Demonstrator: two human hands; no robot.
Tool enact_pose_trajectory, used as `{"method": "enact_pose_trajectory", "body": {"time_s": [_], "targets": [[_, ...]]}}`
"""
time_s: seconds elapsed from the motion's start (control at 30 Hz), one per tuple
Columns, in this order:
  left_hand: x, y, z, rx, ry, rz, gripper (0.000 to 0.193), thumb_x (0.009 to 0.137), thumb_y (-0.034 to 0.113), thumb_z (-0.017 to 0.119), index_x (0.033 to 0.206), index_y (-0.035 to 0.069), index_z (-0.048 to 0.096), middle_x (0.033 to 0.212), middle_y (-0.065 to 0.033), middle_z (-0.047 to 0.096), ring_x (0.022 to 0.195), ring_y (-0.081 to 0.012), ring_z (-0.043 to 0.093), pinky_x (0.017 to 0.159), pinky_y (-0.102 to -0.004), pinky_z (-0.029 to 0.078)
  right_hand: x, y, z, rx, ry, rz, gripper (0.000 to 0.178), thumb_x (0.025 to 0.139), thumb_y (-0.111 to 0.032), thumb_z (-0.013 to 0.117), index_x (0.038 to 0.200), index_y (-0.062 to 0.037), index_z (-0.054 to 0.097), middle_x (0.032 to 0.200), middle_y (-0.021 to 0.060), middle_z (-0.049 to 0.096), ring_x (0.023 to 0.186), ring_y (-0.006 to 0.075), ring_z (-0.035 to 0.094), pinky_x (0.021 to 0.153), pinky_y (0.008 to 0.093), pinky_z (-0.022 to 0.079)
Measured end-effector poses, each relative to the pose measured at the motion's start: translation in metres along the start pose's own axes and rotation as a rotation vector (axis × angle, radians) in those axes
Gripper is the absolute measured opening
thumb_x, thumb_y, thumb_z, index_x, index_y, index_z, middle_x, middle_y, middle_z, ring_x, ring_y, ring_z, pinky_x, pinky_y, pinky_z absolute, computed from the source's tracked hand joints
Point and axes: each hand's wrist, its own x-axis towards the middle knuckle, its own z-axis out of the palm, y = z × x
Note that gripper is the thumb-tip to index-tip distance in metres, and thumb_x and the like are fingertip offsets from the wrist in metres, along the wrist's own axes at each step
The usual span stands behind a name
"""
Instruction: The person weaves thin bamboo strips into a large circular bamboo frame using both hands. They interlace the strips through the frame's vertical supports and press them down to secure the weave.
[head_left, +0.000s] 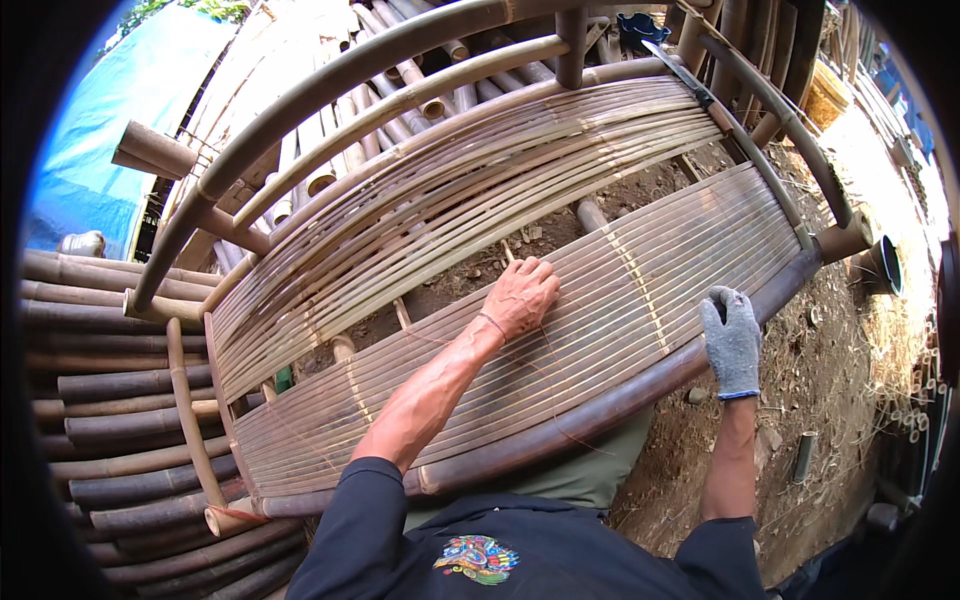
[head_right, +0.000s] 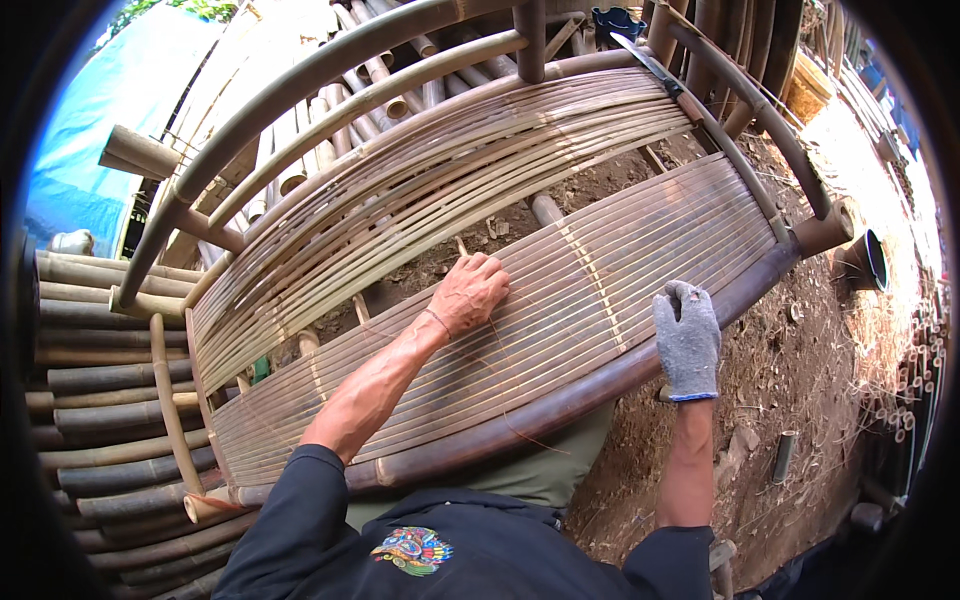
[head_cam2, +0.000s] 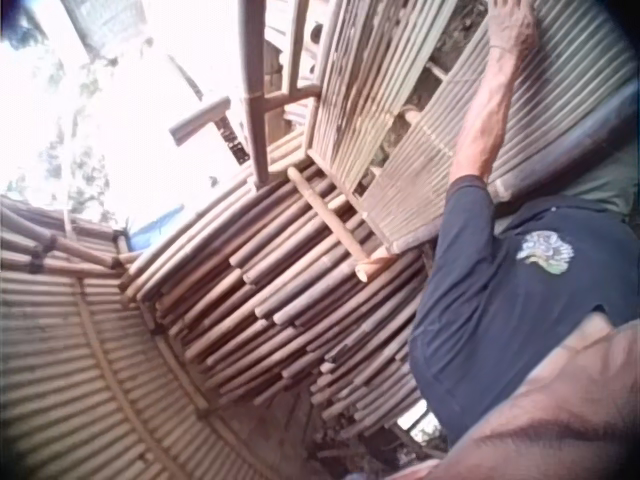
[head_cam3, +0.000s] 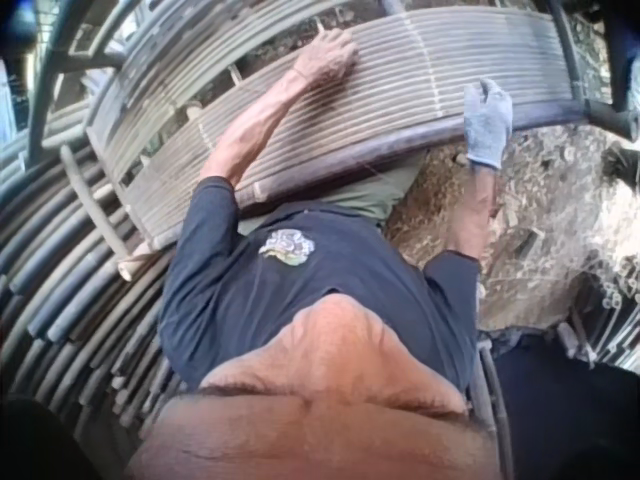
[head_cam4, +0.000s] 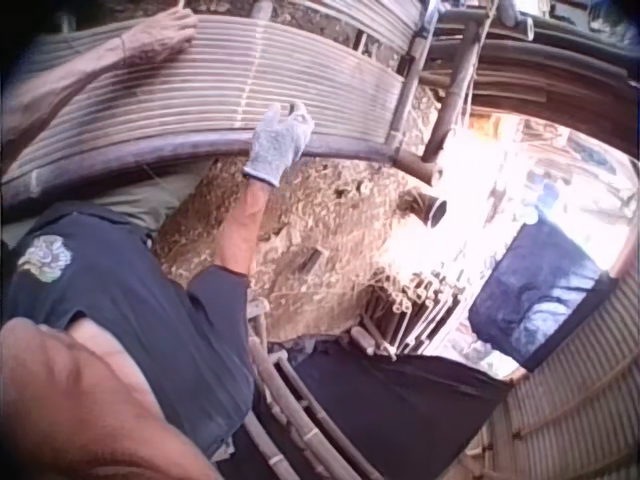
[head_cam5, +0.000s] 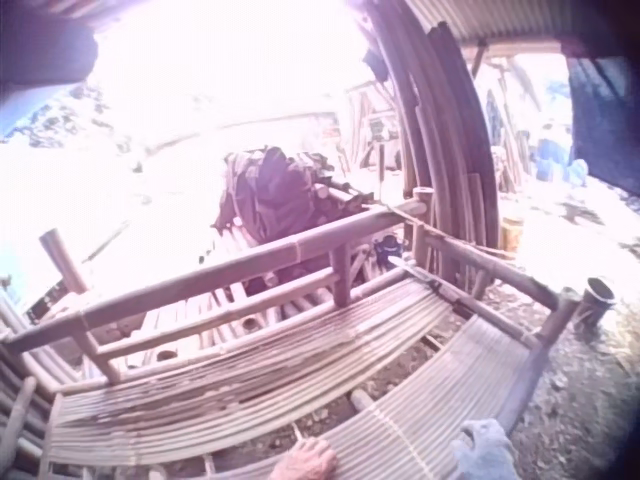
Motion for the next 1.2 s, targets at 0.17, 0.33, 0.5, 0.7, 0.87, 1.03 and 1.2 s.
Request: {"method": "enact_pose_trajectory", "body": {"time_s": [0.17,0.33,0.5,0.7,0.87,1.03,1.2], "targets": [[-0.019,0.01,-0.008,-0.169,0.038,-0.102,0.011,0.092,0.015,0.057,0.094,0.004,0.058,0.089,-0.0111,0.059,0.091,-0.0291,0.058,0.089,-0.0429,0.044,-0.004,-0.029,0.043,-0.007,0.201,-0.379,0.049,0.091,-0.025,0.066,0.129,0.0021,0.054,0.117,0.0211,0.062,0.11,0.0336,0.062,0.095,0.0419,0.05],[-0.015,0.115,-0.052,-0.629,-0.052,0.179,0.012,0.086,0.017,0.06,0.094,0.009,0.055,0.08,-0.0073,0.057,0.079,-0.027,0.06,0.082,-0.0407,0.044,0.029,-0.069,0.083,0.991,-0.737,0.557,0.048,0.099,-0.043,0.056,0.12,0.0004,0.058,0.099,0.0173,0.069,0.075,0.0268,0.069,0.062,0.0358,0.058],[-0.045,0.217,-0.086,-0.614,0.066,0.497,0.023,0.082,0.022,0.058,0.1,0.008,0.058,0.091,-0.006,0.049,0.09,-0.022,0.054,0.09,-0.0405,0.042,0.003,-0.117,0.111,0.52,-0.987,-0.073,0.031,0.101,-0.031,0.054,0.097,-0.002,0.065,0.08,0.0076,0.064,0.052,0.0122,0.058,0.043,0.0271,0.048],[-0.031,0.1,-0.086,-0.442,0.461,-0.204,0.073,0.084,0.028,0.065,0.145,-0.001,0.039,0.142,-0.0246,0.044,0.134,-0.0403,0.039,0.114,-0.0515,0.03,0.019,-0.109,0.018,0.978,-0.248,-0.284,0.033,0.104,-0.019,0.04,0.087,-0.0034,0.063,0.11,0.0171,0.068,0.101,0.0226,0.064,0.09,0.0363,0.051],[-0.016,0.057,-0.032,-0.448,0.007,-0.04,0.042,0.098,0.046,0.057,0.088,0.006,0.066,0.085,-0.0123,0.063,0.086,-0.0281,0.062,0.083,-0.0423,0.049,0.019,-0.071,-0.01,-0.124,-0.367,-0.744,0.024,0.1,-0.025,0.048,0.093,-0.0067,0.062,0.08,0.0098,0.068,0.071,0.0259,0.069,0.063,0.0419,0.057],[-0.064,0.037,-0.043,-0.298,-0.027,0.145,0.051,0.09,0.044,0.068,0.057,0.008,0.049,0.059,-0.0064,0.047,0.06,-0.0251,0.052,0.066,-0.0371,0.047,-0.072,-0.07,0.052,-0.282,-0.713,-0.887,0.013,0.094,-0.018,0.052,0.095,-0.0101,0.062,0.076,0.0122,0.063,0.071,0.0291,0.068,0.06,0.0417,0.055],[-0.047,0.052,-0.033,-0.217,-0.108,0.158,0.053,0.09,0.049,0.065,0.056,0.01,0.051,0.055,-0.0067,0.049,0.057,-0.0261,0.054,0.061,-0.0388,0.047,-0.084,-0.014,0.075,0.009,-0.474,-0.916,0.013,0.086,-0.014,0.056,0.097,-0.009,0.06,0.074,0.0106,0.059,0.066,0.0287,0.064,0.055,0.0425,0.051]]}}
